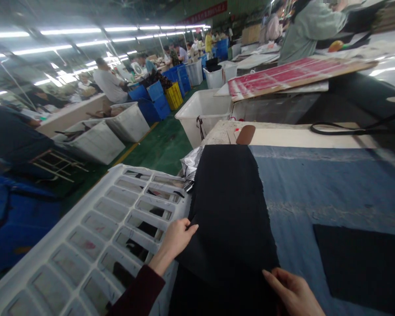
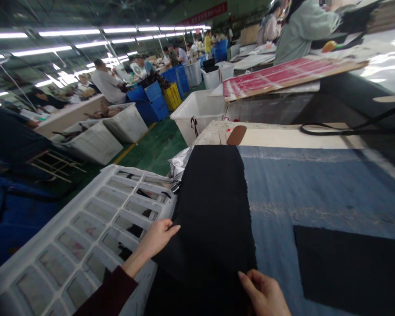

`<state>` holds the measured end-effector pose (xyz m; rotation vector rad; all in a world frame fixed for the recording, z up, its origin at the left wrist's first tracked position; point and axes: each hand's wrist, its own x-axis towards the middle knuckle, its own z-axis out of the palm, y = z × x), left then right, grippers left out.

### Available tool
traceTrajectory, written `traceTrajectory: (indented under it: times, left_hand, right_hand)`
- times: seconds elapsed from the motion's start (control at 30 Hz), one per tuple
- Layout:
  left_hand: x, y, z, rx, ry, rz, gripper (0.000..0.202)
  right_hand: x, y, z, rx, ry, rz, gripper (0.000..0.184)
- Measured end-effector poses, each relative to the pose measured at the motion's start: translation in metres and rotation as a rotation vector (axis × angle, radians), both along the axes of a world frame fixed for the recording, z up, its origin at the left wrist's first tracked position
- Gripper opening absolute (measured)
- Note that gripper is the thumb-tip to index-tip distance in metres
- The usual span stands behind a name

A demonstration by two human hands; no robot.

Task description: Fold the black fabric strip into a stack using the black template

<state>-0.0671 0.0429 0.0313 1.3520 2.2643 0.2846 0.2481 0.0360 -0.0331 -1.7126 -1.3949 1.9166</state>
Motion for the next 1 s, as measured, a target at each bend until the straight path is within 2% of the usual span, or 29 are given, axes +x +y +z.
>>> traceTrajectory:
  times: [0.43, 0.7, 1.0]
  left_hand:
    - [0.000, 0.002, 0.001, -0.014, -0.040, -0.007, 0.033]
    - [-0.004, 0.003, -0.007, -0.006, -0.042, -0.064, 0.038]
    - [-0.006, 0.004, -0.011, -0.046, -0.049, -0.073, 0.042]
  right_hand:
    - [0.003, -0.002, -0.009, 0.014, -0.006, -0.006, 0.047]
    - [-0.003, -0.001, 0.004, 0.042, -0.013, -0.068, 0.037]
    - [-0.002, -0.001, 0.009, 0.034, 0.002, -0.101, 0.036]
